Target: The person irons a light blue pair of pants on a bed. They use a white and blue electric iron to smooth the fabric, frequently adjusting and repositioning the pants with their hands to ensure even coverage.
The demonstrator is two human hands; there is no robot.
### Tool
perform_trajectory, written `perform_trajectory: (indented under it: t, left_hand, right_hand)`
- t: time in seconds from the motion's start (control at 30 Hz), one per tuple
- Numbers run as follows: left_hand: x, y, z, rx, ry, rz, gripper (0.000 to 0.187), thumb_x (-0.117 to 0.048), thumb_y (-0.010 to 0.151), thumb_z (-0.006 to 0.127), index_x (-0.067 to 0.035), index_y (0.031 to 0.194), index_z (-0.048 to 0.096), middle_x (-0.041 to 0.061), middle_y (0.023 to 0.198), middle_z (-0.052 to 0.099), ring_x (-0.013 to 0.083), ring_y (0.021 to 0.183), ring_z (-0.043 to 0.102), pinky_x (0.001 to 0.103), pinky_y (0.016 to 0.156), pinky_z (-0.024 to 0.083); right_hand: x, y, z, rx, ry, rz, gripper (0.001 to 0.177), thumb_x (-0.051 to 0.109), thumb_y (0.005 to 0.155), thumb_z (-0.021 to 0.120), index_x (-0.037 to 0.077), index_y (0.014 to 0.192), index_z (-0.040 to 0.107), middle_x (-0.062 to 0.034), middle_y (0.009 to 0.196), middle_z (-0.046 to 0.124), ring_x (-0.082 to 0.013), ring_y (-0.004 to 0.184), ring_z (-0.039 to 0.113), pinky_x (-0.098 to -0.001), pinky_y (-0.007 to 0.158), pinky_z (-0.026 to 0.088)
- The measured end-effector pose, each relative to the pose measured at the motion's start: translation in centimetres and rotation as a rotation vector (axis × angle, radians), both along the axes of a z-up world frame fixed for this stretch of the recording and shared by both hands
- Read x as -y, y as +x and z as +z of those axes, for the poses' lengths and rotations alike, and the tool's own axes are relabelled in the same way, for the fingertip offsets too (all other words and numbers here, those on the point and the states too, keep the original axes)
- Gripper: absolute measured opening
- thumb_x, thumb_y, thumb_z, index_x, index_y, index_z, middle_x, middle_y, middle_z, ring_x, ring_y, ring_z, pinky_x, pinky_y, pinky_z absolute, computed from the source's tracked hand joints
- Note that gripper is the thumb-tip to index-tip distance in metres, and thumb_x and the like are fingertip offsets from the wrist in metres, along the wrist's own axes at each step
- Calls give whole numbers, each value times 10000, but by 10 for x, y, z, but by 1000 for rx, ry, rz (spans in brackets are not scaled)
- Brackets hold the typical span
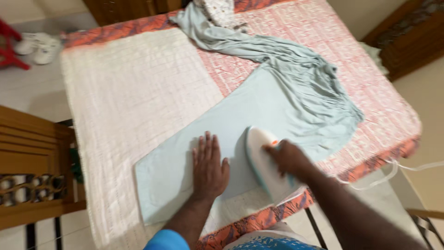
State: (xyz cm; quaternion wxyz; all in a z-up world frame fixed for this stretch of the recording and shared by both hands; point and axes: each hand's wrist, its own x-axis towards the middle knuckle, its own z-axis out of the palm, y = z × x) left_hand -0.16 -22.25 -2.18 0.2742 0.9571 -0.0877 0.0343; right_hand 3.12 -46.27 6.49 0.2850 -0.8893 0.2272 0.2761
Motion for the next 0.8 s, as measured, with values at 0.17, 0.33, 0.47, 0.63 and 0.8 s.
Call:
perform_trajectory:
  t: [0.17,0.33,0.47,0.63,0.8]
  left_hand:
    - [15,-15,9,-63,149,-147,750,-438,939,521,-43,1542,313,186,1643,233,371,1522,170,589,1205,100]
    - [13,-17,11,-19,225,-151,765,-445,926,519,-51,1553,326,171,1642,254,353,1528,191,575,1209,117]
    - [14,-16,7,14,219,-144,782,-455,905,511,-42,1540,320,173,1644,243,336,1520,187,570,1201,115]
    - [14,-19,4,-16,248,-156,778,-453,926,489,-48,1561,293,158,1659,218,330,1536,159,563,1216,98]
    - [17,-17,11,-46,269,-155,792,-459,913,495,-52,1557,277,157,1653,207,329,1528,150,561,1207,91]
  right_hand:
    - [-2,-16,-4,36,-141,8,658,567,964,584,-85,1054,595,-183,689,728,-250,505,703,-398,541,586]
    - [59,40,-4,44,-119,-173,650,537,1026,521,-91,1018,687,-186,725,723,-264,550,689,-438,647,599]
    - [102,-1,-20,87,-203,-207,625,553,995,564,-64,978,663,-181,689,732,-281,584,711,-445,718,582]
    - [149,-6,-18,5,-214,-292,738,581,1039,524,-111,866,713,-194,660,673,-318,595,674,-490,720,582]
    - [176,-24,-21,34,-240,-240,813,594,1031,485,-120,741,744,-195,619,709,-311,590,716,-440,748,590]
